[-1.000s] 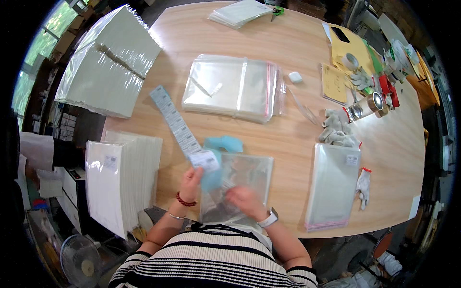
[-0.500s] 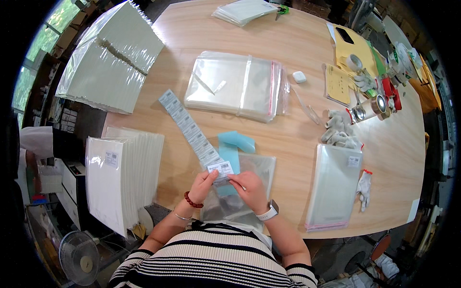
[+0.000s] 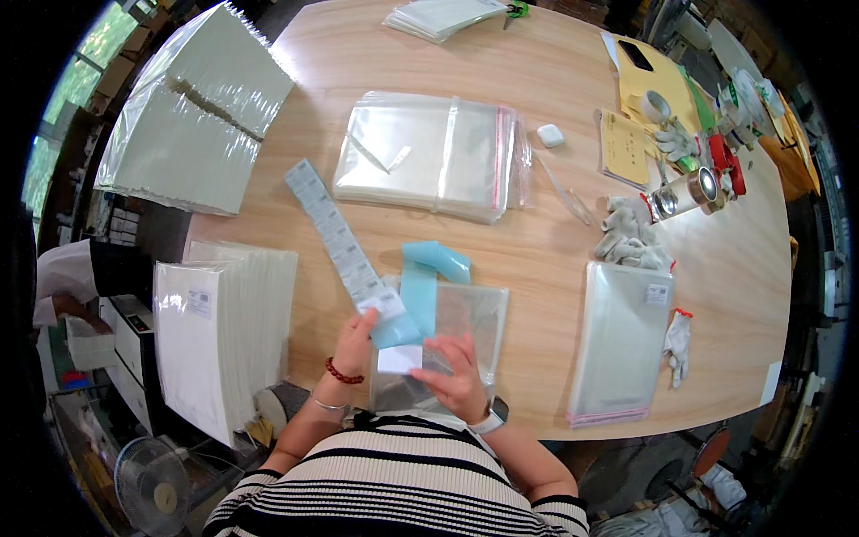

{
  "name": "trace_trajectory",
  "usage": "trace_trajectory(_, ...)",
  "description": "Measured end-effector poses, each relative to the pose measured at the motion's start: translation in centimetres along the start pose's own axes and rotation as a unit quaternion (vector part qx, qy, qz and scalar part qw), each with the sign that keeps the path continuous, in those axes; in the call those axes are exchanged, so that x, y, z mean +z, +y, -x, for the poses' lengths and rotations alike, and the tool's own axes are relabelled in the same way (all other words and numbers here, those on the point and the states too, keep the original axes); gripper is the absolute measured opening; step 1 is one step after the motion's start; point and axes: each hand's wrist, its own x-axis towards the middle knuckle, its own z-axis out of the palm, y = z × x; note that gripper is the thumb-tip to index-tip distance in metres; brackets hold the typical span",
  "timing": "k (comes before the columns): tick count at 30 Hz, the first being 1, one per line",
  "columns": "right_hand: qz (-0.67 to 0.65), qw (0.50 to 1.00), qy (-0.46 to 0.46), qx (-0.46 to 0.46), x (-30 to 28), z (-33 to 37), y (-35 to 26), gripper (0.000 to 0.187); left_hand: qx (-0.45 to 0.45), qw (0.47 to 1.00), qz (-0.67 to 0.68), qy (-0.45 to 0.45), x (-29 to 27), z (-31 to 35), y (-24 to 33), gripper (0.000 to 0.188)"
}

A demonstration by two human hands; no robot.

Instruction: The person places a white rectangular item into a clear plastic bag, seals it, and then applies a printed label to the outside of the bag. The person then places the labeled bag into a larger clear plastic bag.

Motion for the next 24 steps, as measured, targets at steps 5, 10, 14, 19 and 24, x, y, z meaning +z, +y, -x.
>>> trace_trajectory(5,-0.032,0.967,0.124,0.220,-1.7,1.6,4.9,0.011,0.146,0.985,-0.001,0.096,-1.9,-0.4,3.1,0.032)
trace_trajectory(10,-0.041,0.948,0.120,0.292,-2.3,0.9,9.7,0.008,0.146,0.984,-0.067,0.075,-2.9,-0.3,3.8,0.029)
trace_trajectory(14,-0.035,0.951,0.071,0.300,-2.3,-0.1,9.6,0.010,0.140,0.985,-0.070,0.079,-2.8,-0.2,3.1,0.028)
trace_trajectory(19,0.119,0.964,0.009,0.237,-1.2,-0.7,9.5,0.023,0.153,0.981,-0.080,0.085,-2.0,-0.1,3.1,0.029)
trace_trajectory(24,0.270,0.939,0.113,0.182,-1.6,-2.4,9.3,0.029,0.192,0.973,-0.095,0.090,-1.9,0.1,3.3,0.029)
